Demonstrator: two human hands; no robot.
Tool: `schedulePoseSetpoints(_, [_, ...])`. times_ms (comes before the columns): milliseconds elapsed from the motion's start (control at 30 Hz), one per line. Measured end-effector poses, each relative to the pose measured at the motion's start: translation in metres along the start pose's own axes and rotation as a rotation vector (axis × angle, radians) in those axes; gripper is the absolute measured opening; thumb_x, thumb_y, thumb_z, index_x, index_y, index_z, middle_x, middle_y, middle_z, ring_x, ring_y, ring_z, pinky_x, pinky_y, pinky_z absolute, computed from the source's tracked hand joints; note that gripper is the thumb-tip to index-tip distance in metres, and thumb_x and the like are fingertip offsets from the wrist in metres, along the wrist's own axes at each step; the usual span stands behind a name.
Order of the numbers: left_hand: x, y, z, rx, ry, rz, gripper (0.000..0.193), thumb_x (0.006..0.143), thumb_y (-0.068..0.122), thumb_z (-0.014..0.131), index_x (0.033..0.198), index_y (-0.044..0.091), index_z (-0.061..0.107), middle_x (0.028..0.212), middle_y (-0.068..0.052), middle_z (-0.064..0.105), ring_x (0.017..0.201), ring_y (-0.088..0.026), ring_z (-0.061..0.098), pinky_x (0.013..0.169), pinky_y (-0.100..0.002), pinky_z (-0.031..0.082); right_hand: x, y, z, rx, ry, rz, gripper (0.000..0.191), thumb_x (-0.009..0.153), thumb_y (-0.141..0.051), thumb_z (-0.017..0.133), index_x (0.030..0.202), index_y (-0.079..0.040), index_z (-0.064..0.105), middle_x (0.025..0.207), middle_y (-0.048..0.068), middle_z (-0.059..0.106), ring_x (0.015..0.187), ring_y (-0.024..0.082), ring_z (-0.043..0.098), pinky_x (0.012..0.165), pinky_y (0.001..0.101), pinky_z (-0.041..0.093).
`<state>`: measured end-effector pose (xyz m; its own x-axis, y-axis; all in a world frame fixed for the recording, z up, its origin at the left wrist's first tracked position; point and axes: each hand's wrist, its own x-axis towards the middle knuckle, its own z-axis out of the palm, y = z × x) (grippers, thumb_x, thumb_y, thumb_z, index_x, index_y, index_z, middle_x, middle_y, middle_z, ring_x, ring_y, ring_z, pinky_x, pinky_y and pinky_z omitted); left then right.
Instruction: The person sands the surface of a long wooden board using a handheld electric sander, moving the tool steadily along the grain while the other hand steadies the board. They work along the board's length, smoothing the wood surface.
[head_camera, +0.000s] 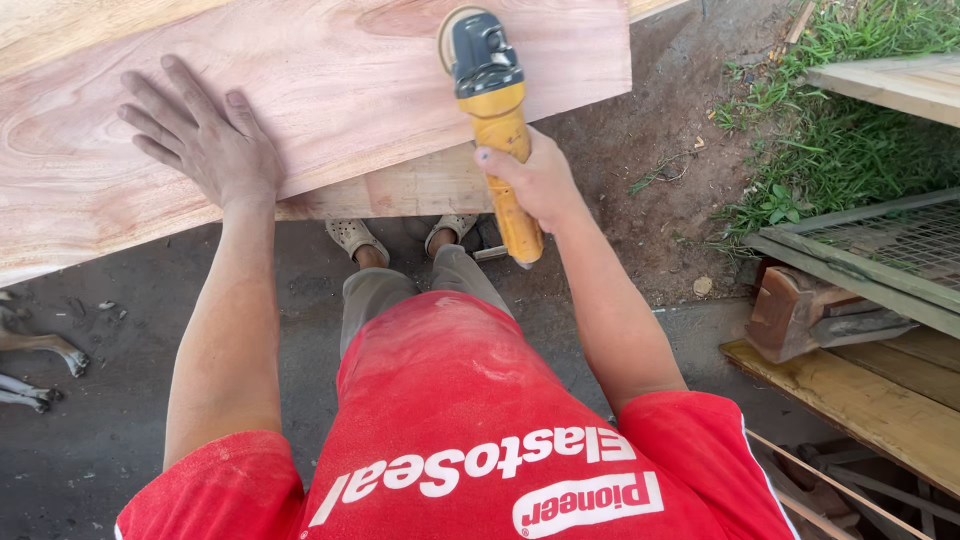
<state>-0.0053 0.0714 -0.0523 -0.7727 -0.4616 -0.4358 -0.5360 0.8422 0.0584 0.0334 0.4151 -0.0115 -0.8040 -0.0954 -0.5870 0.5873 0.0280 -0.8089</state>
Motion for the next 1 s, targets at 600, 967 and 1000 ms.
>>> schedulePoseSetpoints(600, [-0.013, 0.012, -0.009, -0.081, 0.074, -0.013, 0.067, 0.120, 0.049, 0.031, 0.174, 0.020, 0.003, 0.177, -0.016, -0.010, 0.163, -0.045, -0.011, 0.134, -0.058, -0.005, -0.004, 0.014, -0.071, 0.294, 0.120, 0.002, 0.030, 0.089, -0.021, 0.075, 0.108, -0.001, 0.063, 0.085, 0.010, 0.067, 0.069, 0.019, 0.068, 0.064, 0.0347, 0.060])
schedulePoseSetpoints(967, [-0.014, 0.017, -0.012, -0.032, 0.070, -0.060, 0.065, 0.119, 0.047, 0.028, 0.173, 0.021, 0.002, 0.177, -0.013, -0.010, 0.163, -0.042, -0.011, 0.135, -0.055, -0.005, 0.009, -0.004, -0.092, 0.344, 0.151, -0.027, 0.032, 0.092, -0.025, 0.072, 0.110, -0.001, 0.060, 0.084, 0.008, 0.066, 0.069, 0.018, 0.067, 0.065, 0.0352, 0.059])
schedulePoseSetpoints(1000, [-0.015, 0.017, -0.013, -0.025, 0.058, -0.068, 0.065, 0.119, 0.047, 0.027, 0.173, 0.022, 0.002, 0.178, -0.012, -0.010, 0.163, -0.040, -0.011, 0.135, -0.054, -0.005, 0.004, -0.002, -0.094, 0.342, 0.153, -0.033, 0.033, 0.094, -0.026, 0.072, 0.111, -0.001, 0.059, 0.085, 0.009, 0.066, 0.070, 0.019, 0.067, 0.066, 0.0354, 0.060])
